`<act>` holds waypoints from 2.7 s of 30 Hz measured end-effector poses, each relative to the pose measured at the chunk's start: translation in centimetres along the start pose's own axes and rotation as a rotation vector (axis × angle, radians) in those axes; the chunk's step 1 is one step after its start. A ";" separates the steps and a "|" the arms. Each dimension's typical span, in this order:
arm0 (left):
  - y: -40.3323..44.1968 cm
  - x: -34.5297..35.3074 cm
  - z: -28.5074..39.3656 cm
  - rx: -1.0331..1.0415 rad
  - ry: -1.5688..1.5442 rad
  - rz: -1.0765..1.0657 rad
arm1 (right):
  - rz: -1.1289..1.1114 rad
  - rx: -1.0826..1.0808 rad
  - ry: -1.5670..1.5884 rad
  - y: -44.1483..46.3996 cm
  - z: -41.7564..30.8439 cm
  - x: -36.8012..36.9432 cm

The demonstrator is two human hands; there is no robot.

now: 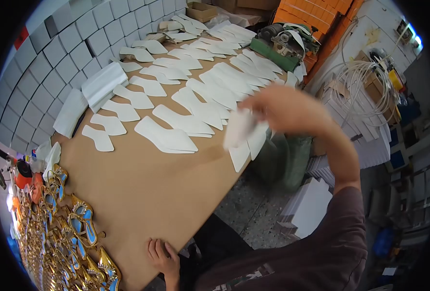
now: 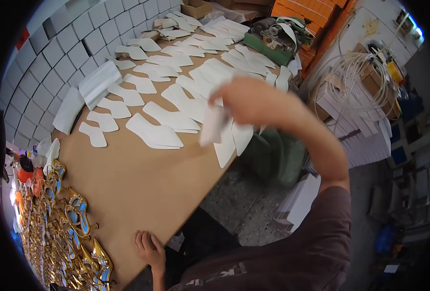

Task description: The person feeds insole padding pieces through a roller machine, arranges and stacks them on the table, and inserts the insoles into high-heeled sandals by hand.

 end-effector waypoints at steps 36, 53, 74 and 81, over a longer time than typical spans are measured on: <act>22.5 12.0 10.6 0.545 0.005 -0.412 | 0.393 0.272 0.719 -2.4 -4.3 22.9; 13.4 4.7 8.6 0.105 -0.582 -0.070 | 0.562 0.305 0.863 6.2 -10.8 26.5; 4.4 3.2 5.0 -0.047 -0.003 -0.281 | 0.793 0.703 -0.343 4.8 25.4 19.4; 4.9 3.0 4.9 -0.040 0.008 -0.176 | 0.640 0.045 0.265 6.3 1.4 20.8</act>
Point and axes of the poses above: each hand's wrist, its own y-axis towards the middle knuckle, its own x-axis out of the palm, z = x × y, the point moved 3 cm from there along y, towards the middle knuckle, and after that the axes turned 13 degrees about -x, right-handed, at the moved point
